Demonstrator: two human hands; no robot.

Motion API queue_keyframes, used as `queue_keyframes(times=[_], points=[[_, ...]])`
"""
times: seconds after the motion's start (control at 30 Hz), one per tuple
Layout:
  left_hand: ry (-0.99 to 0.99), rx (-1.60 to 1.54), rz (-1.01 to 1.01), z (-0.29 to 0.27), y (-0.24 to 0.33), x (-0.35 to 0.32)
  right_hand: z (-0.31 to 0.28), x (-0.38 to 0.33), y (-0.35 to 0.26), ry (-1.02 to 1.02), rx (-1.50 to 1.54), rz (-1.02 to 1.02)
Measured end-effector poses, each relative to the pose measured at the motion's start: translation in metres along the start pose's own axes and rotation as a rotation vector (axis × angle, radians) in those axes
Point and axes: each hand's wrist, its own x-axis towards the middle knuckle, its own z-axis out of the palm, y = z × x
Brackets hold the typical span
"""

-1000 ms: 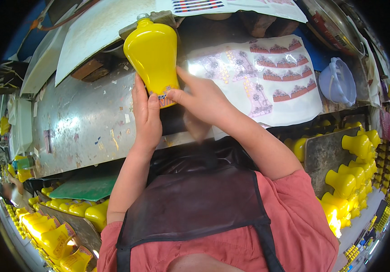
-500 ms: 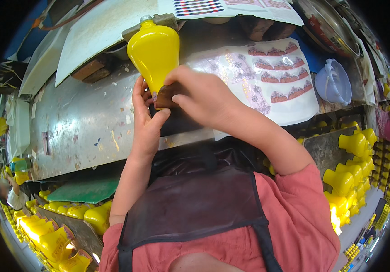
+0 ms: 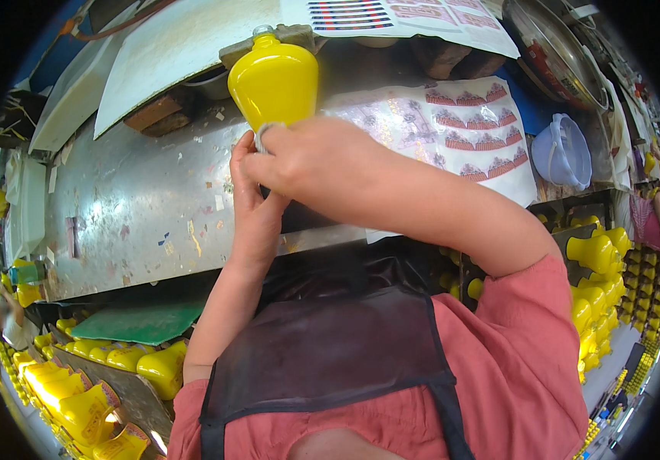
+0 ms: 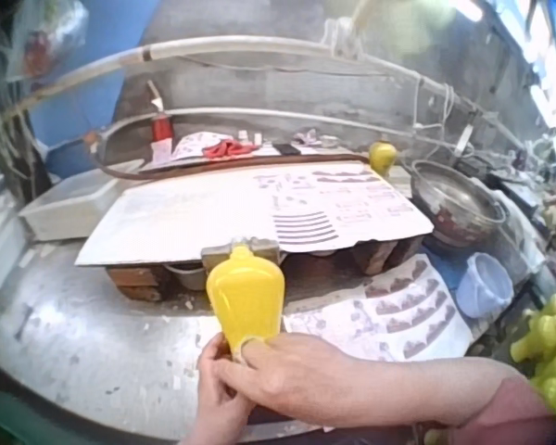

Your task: The person picks up a yellow plastic container and applies a printed label to its side, smoothing it with their fingers. They then wipe the container's neck and cap area with a cloth, place the labeled container on a nearby tray, and repeat the process with a second container.

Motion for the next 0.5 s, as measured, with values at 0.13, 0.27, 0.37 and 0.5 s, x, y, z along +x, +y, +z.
queue_keyframes(times=[0.13,0.27,0.37,0.5], points=[[-0.024,0.124,0.061,-0.001,-0.002,0.003,0.002,0.006,-0.005,-0.046,-0.141,-0.077],[0.059,0.235,0.192,0.001,-0.002,0.001,-0.003,0.003,-0.003,-0.100,-0.060,0.008],[-0.020,0.067,0.031,-0.001,0.000,-0.001,-0.008,-0.007,0.002,0.020,-0.133,0.088],[-0.024,0.038,0.000,-0.002,0.000,0.000,0.001,-0.032,-0.008,0.087,-0.003,0.202]])
